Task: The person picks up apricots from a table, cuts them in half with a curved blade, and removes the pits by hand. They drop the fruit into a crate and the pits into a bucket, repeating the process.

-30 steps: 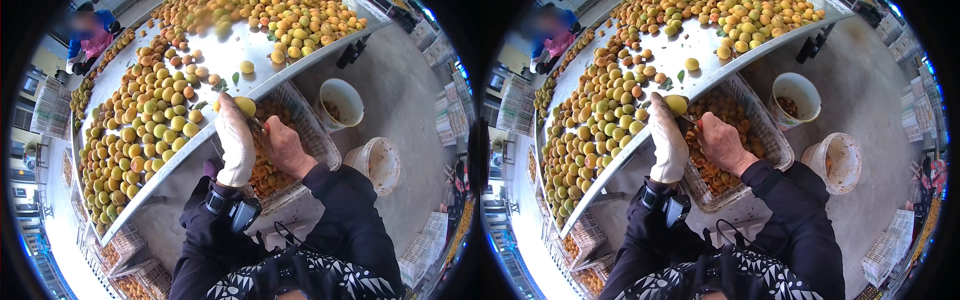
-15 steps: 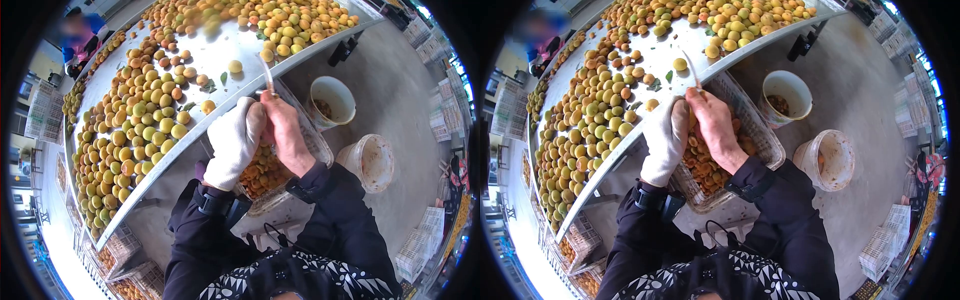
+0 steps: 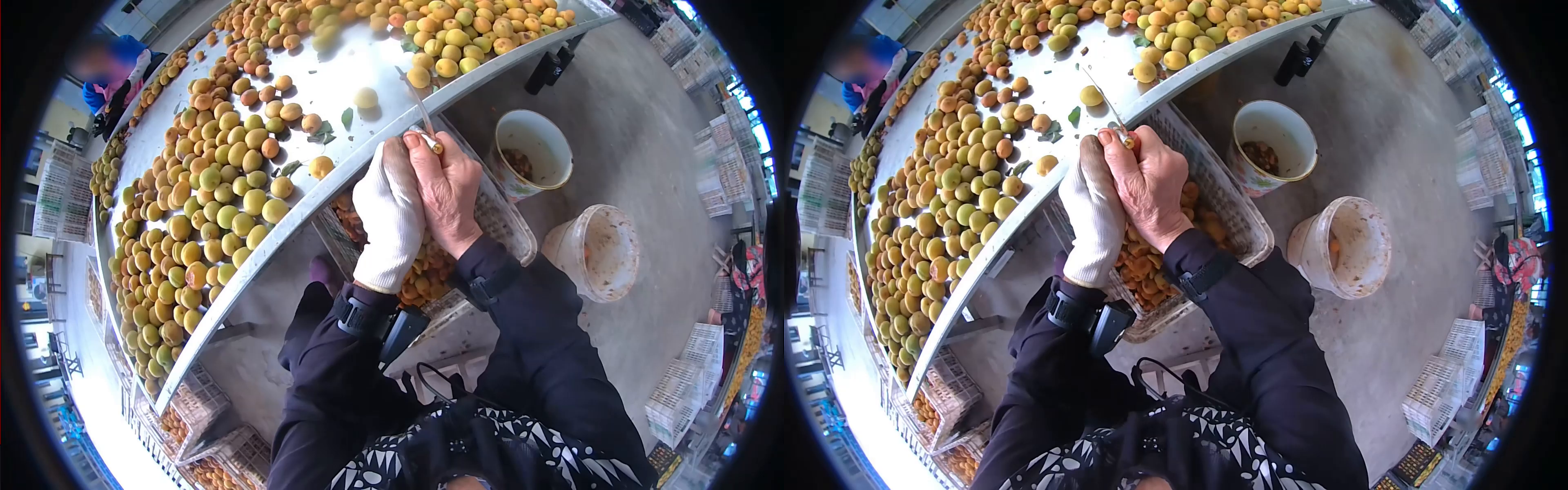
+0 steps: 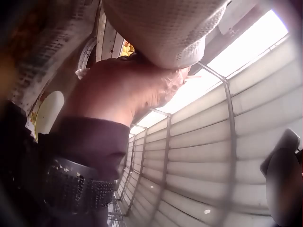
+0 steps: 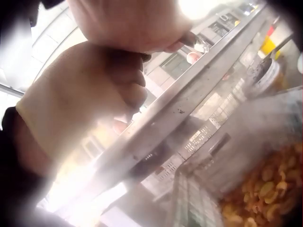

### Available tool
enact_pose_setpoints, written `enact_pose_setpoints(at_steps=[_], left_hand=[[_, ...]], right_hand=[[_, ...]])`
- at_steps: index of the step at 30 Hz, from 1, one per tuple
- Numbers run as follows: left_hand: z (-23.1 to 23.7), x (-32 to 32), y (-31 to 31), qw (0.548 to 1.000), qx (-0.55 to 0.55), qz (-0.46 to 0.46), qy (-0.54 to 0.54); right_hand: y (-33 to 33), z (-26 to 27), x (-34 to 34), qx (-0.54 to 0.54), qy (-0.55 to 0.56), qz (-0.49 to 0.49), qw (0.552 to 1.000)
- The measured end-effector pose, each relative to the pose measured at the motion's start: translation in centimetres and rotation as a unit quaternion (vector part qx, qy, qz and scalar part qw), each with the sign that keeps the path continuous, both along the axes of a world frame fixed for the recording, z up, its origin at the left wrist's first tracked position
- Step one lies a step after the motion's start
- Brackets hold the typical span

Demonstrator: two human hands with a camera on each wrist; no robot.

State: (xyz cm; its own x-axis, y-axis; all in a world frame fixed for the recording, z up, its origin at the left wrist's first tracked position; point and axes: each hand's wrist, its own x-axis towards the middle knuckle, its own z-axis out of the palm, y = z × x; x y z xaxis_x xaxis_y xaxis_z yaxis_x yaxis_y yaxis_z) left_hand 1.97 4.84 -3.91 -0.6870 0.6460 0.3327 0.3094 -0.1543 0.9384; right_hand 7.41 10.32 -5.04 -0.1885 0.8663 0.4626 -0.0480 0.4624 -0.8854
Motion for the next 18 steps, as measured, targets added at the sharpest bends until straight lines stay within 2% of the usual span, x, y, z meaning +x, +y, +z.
enact_pose_setpoints(at_steps=[5,7,11,13,15,18], left_hand=[[-0.6,0.2,0.6,0.997,0.007,0.008,-0.082],[-0.7,0.3,0.7,0.983,0.036,-0.017,-0.178],[-1.9,0.2,1.3,0.970,0.003,0.006,-0.242],[-2.2,0.2,1.2,0.974,-0.007,0.006,-0.227],[-2.7,0.1,1.1,0.958,-0.029,-0.034,-0.282],[-4.8,-0.2,1.4,0.955,-0.032,-0.055,-0.290]], right_hand=[[0.9,-0.6,0.3,0.057,-0.043,0.008,0.997],[1.3,-0.9,0.5,0.111,-0.084,-0.004,0.990],[1.7,-1.8,0.5,0.126,-0.127,-0.007,0.984],[1.9,-2.3,0.6,0.136,-0.140,-0.008,0.981],[2.1,-2.8,0.7,0.147,-0.152,-0.009,0.977],[2.3,-3.6,1.1,0.177,-0.179,-0.012,0.968]])
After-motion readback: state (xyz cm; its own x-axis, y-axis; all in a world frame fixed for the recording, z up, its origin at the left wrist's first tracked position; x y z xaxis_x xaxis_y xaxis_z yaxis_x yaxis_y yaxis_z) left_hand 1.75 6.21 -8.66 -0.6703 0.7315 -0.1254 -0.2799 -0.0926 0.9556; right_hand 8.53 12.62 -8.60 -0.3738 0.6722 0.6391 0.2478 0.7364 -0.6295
